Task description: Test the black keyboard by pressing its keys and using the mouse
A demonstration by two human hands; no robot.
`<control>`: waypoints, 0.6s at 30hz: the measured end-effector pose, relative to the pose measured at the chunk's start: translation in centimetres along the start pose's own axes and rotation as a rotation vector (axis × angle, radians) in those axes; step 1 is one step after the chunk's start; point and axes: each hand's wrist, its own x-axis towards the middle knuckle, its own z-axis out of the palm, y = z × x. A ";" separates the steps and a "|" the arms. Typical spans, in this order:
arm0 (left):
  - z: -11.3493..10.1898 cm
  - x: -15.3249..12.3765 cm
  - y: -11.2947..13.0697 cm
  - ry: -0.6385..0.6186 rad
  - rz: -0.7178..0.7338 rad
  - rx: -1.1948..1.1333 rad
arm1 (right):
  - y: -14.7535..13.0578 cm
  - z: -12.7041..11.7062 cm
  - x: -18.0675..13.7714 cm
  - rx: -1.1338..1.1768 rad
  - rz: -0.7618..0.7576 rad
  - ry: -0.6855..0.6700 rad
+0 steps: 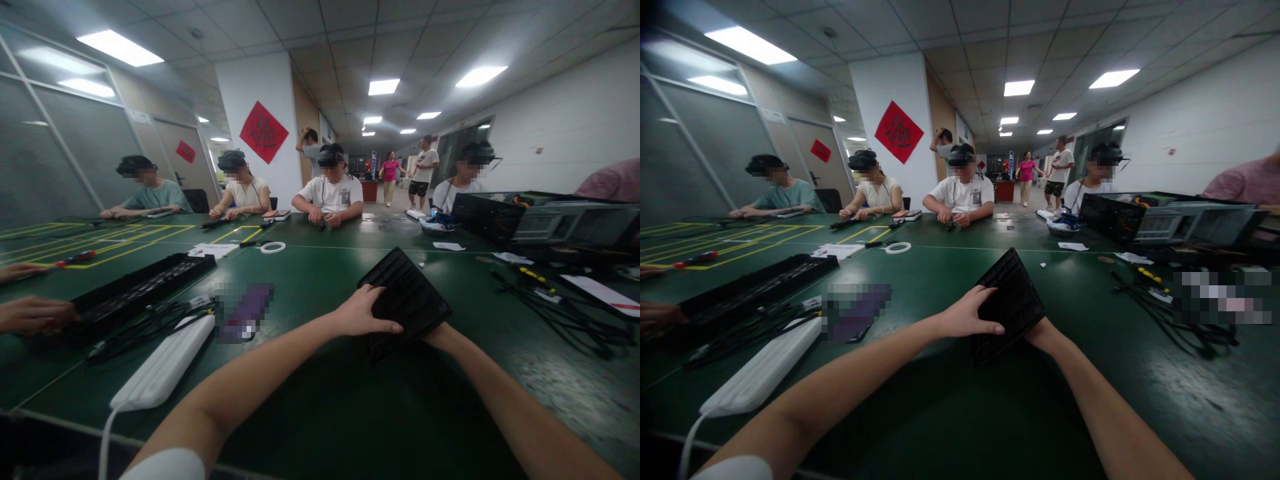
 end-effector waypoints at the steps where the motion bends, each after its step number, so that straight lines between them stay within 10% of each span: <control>1: 0.2 0.1 -0.1 0.035 0.010 0.008 | 0.2 -0.2 0.1 0.002 -0.007 -0.005; 10: -0.2 1.0 -0.7 0.221 0.038 0.187 | 0.2 -1.4 1.0 -0.525 -0.311 -0.049; 13: -3.3 1.3 -2.4 0.269 -0.040 0.276 | -1.4 -4.8 1.4 -1.069 -0.329 -0.037; 18: -11.6 -0.2 -8.0 0.338 -0.381 0.519 | -3.9 -11.8 1.5 -1.648 -0.156 0.371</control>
